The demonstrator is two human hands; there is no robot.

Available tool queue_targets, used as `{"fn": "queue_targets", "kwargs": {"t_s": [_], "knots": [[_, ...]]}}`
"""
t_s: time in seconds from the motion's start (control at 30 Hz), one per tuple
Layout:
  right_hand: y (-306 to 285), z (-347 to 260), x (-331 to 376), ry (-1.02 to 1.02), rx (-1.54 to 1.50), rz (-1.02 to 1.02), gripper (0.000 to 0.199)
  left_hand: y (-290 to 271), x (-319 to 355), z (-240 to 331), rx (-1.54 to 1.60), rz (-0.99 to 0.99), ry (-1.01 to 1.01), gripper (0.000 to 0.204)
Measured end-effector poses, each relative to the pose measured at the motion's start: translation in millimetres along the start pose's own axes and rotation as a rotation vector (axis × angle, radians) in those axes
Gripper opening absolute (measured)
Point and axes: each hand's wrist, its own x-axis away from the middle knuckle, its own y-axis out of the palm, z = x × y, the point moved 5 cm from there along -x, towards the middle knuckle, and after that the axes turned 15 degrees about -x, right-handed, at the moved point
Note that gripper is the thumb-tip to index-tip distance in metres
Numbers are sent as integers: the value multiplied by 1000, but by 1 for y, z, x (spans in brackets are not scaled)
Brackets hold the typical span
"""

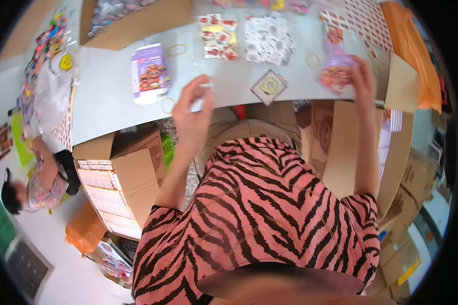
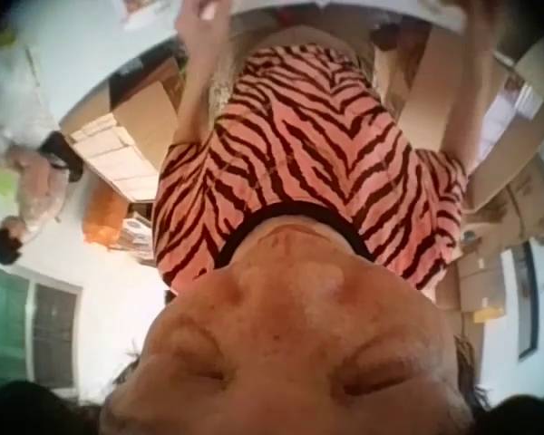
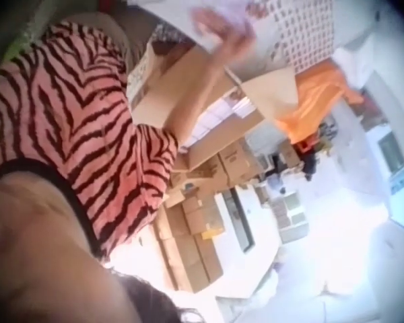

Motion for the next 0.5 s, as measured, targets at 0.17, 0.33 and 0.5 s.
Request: {"fn": "queue_targets", "kwargs": {"t_s": [0.17,0.33,0.5], "knots": [[-100,29,-74,29,61,185,30,-75,-37,-42,-502,404,12,52],[-169,73,-112,22,-140,153,30,-76,-62,-63,-659,420,-2,74],[-111,49,-135,-18,-16,212,27,-64,-61,-65,-841,317,-121,89]]}}
